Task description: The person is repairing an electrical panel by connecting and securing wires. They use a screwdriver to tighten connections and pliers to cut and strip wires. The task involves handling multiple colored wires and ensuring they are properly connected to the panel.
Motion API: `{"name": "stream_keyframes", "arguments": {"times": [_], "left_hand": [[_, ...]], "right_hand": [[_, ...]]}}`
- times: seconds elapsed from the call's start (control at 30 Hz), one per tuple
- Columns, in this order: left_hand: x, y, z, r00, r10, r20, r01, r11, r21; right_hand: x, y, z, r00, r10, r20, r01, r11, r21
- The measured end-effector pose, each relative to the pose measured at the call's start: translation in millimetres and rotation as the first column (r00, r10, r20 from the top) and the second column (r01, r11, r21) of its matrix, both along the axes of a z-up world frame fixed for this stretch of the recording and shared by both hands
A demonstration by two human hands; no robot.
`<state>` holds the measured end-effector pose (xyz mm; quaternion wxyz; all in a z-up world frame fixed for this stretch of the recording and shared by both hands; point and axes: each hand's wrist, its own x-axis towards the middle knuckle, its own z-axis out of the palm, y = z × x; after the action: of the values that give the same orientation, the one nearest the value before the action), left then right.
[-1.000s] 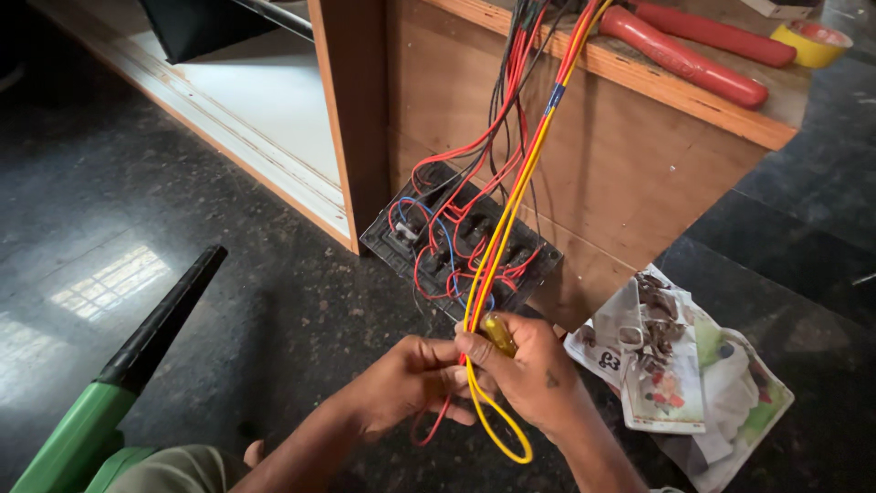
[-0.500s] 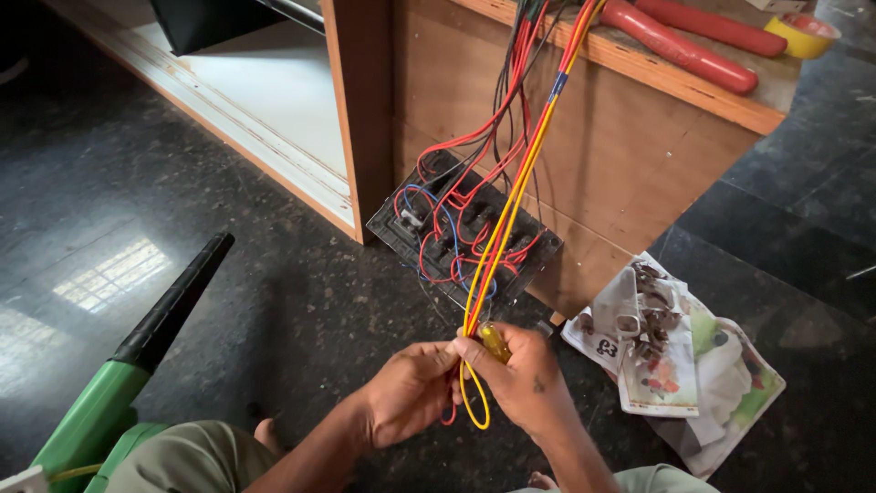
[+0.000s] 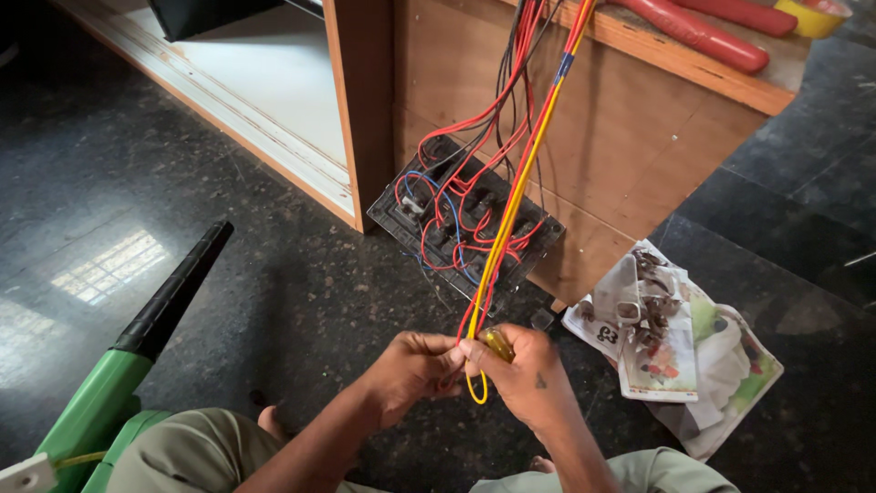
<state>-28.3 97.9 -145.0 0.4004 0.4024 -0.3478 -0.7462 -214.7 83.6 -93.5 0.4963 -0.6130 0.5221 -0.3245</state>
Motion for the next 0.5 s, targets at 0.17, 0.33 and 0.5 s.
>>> {"name": "stream_keyframes", "arguments": {"times": [0.17, 0.33, 0.5], "left_hand": [[7, 0, 8, 0.998, -0.059, 0.019, 0.057, 0.994, 0.095], [14, -1, -1, 0.994, -0.095, -0.055, 0.098, 0.993, 0.061], [15, -1, -2, 0.975, -0.133, -0.178, 0.155, 0.981, 0.118]], "right_hand": [[-3, 0, -9, 0.991, 0.009, 0.133, -0.019, 0.997, 0.077], [-13, 2, -23, 0.986, 0.003, 0.165, -0.017, 0.997, 0.082], [-22, 0, -30, 0.986, -0.025, 0.164, 0.008, 0.994, 0.106]]}}
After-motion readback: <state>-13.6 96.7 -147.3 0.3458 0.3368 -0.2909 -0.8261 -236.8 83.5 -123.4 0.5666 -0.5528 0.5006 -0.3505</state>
